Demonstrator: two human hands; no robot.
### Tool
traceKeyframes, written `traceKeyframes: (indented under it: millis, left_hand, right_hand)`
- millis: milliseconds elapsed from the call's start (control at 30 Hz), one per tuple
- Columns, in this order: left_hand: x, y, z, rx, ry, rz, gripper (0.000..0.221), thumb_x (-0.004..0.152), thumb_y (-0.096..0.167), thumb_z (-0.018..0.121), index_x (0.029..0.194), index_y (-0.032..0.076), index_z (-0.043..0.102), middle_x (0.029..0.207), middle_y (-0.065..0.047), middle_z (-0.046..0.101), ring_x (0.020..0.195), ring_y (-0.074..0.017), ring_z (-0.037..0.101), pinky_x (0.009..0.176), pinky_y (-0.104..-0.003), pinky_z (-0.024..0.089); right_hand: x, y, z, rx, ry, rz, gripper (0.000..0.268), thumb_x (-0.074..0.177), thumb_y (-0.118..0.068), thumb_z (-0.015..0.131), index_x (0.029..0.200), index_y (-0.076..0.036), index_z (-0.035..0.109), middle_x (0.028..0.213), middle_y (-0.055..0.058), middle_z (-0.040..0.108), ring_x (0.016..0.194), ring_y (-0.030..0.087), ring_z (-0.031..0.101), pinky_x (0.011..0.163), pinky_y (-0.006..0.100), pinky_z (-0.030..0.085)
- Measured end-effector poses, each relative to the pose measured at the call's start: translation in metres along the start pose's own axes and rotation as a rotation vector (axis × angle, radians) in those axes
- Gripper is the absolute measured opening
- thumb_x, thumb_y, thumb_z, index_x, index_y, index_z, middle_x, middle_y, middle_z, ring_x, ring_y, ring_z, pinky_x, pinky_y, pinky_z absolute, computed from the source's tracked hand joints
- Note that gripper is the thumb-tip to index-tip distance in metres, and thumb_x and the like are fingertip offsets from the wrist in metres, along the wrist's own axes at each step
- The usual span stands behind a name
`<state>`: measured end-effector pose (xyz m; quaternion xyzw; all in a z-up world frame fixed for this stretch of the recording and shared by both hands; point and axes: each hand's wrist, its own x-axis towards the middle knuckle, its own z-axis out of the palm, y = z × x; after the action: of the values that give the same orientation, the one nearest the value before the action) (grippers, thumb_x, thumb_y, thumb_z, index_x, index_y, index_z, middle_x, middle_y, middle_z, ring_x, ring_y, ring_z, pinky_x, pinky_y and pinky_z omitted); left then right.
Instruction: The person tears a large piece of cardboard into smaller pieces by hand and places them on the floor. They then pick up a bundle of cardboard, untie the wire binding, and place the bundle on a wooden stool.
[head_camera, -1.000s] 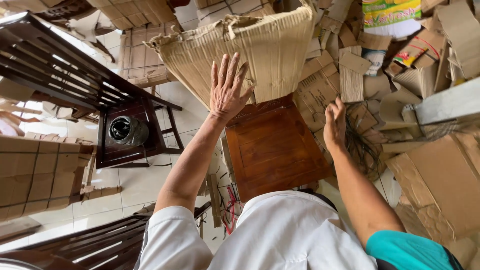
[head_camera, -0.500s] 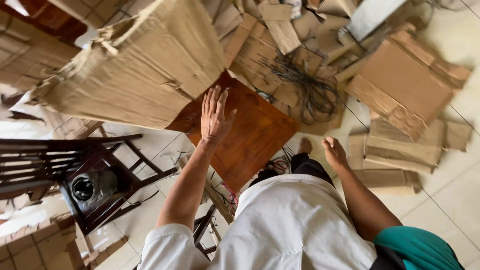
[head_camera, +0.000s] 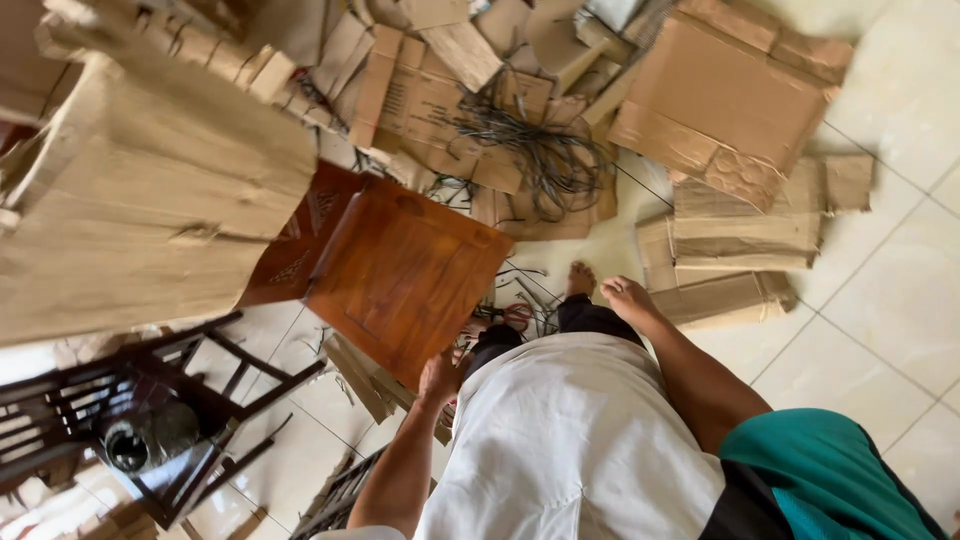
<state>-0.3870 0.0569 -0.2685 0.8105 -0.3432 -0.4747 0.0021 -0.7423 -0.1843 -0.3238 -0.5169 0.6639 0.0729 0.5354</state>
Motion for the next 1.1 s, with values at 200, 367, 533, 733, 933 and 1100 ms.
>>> traceKeyframes:
  millis: [200, 367, 533, 733, 933, 1100]
  left_hand:
    - [0.071, 0.017, 0.095, 0.083, -0.203, -0.086, 0.059, 0.079, 0.083, 0.062, 0.116, 0.039, 0.073, 0.108, -0.004, 0.078, 0.111, -0.0358, 0.070, 0.094, -0.048, 0.055]
    - [0.078, 0.125, 0.068, 0.084, -0.171, -0.006, 0.065, 0.084, 0.078, 0.058, 0.125, 0.029, 0.069, 0.118, -0.010, 0.076, 0.118, -0.0383, 0.067, 0.102, -0.052, 0.051]
    - [0.084, 0.184, 0.061, 0.056, -0.232, 0.054, 0.063, 0.087, 0.071, 0.062, 0.131, 0.026, 0.067, 0.125, -0.009, 0.074, 0.122, -0.0370, 0.065, 0.106, -0.050, 0.049]
    - [0.138, 0.154, 0.090, 0.194, -0.311, 0.122, 0.060, 0.085, 0.071, 0.066, 0.128, 0.030, 0.068, 0.121, -0.003, 0.075, 0.121, -0.0302, 0.066, 0.105, -0.047, 0.051]
    - [0.142, 0.151, 0.070, 0.297, -0.404, 0.097, 0.061, 0.084, 0.067, 0.068, 0.129, 0.026, 0.068, 0.123, -0.004, 0.074, 0.121, -0.0307, 0.067, 0.105, -0.046, 0.051]
    - [0.142, 0.147, 0.056, 0.348, -0.474, 0.092, 0.060, 0.088, 0.064, 0.066, 0.131, 0.022, 0.065, 0.124, -0.006, 0.073, 0.124, -0.0306, 0.065, 0.106, -0.046, 0.050]
  right_hand:
    - [0.003, 0.035, -0.048, 0.112, 0.032, -0.048, 0.051, 0.094, -0.042, 0.060, 0.130, -0.009, 0.072, 0.126, 0.026, 0.071, 0.122, 0.047, 0.063, 0.103, 0.055, 0.049]
    - [0.005, 0.121, -0.063, 0.282, 0.081, 0.074, 0.056, 0.093, -0.039, 0.061, 0.135, -0.004, 0.067, 0.112, 0.024, 0.074, 0.104, 0.038, 0.072, 0.093, 0.049, 0.053]
    - [-0.029, 0.160, -0.075, 0.392, 0.092, 0.235, 0.055, 0.098, -0.035, 0.061, 0.142, -0.002, 0.062, 0.112, 0.025, 0.075, 0.104, 0.037, 0.073, 0.094, 0.049, 0.054]
    - [-0.048, 0.168, -0.050, 0.433, 0.127, 0.321, 0.055, 0.098, -0.035, 0.060, 0.144, -0.005, 0.061, 0.113, 0.023, 0.076, 0.101, 0.035, 0.074, 0.094, 0.050, 0.053]
    - [-0.064, 0.148, -0.026, 0.518, 0.146, 0.379, 0.055, 0.094, -0.033, 0.062, 0.141, -0.005, 0.064, 0.108, 0.022, 0.077, 0.101, 0.034, 0.073, 0.096, 0.048, 0.052]
    - [-0.062, 0.133, -0.016, 0.442, 0.119, 0.407, 0.054, 0.092, -0.038, 0.061, 0.138, -0.011, 0.069, 0.114, 0.021, 0.078, 0.115, 0.040, 0.070, 0.104, 0.050, 0.049]
